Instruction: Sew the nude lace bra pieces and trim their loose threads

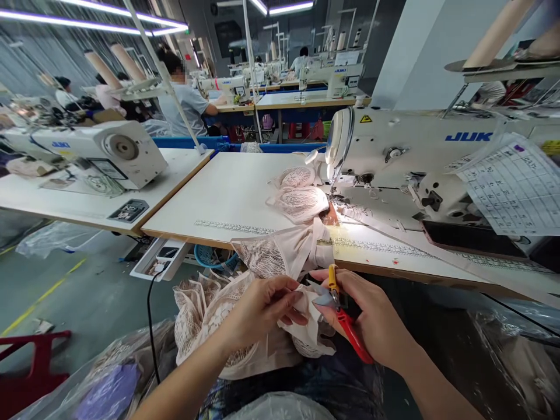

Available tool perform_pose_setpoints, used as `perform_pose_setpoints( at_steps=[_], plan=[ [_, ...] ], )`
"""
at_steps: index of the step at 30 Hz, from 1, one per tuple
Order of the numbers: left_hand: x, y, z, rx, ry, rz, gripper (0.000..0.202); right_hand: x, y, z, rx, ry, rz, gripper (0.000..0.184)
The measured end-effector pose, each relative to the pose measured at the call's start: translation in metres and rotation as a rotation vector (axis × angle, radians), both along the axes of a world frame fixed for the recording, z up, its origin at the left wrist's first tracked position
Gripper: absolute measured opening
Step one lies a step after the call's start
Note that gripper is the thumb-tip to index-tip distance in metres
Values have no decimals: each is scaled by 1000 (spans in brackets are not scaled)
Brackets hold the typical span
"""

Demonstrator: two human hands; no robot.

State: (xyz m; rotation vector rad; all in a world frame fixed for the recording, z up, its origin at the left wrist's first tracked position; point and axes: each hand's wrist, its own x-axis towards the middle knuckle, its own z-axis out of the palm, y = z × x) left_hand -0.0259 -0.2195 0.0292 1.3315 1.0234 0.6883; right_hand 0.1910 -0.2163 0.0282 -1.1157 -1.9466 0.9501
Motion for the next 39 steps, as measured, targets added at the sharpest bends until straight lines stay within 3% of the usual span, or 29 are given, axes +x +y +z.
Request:
perform_pose_setpoints(
  at_steps=[6, 12, 23, 26, 32, 39],
  plan=[
    [2, -3, -1, -3, -23, 32, 49, -3, 8, -3, -1, 24, -10, 14],
    [-1, -3, -5, -26, -135, 42, 45, -8, 8, 2, -13, 31, -80, 28],
    [5, -1, -13, -28, -318, 136, 42, -8, -5, 9, -170, -13, -15, 26],
    [4, -2, -19, -98, -368, 147, 41, 3, 0, 17, -153, -175, 91, 28],
    [2, -2, -30, -167, -437, 149, 36, 21, 21, 52, -7, -791, 146, 41],
    [8, -1, -23, -180, -428, 178, 40, 17, 22, 66, 57, -985, 205, 38]
  ],
)
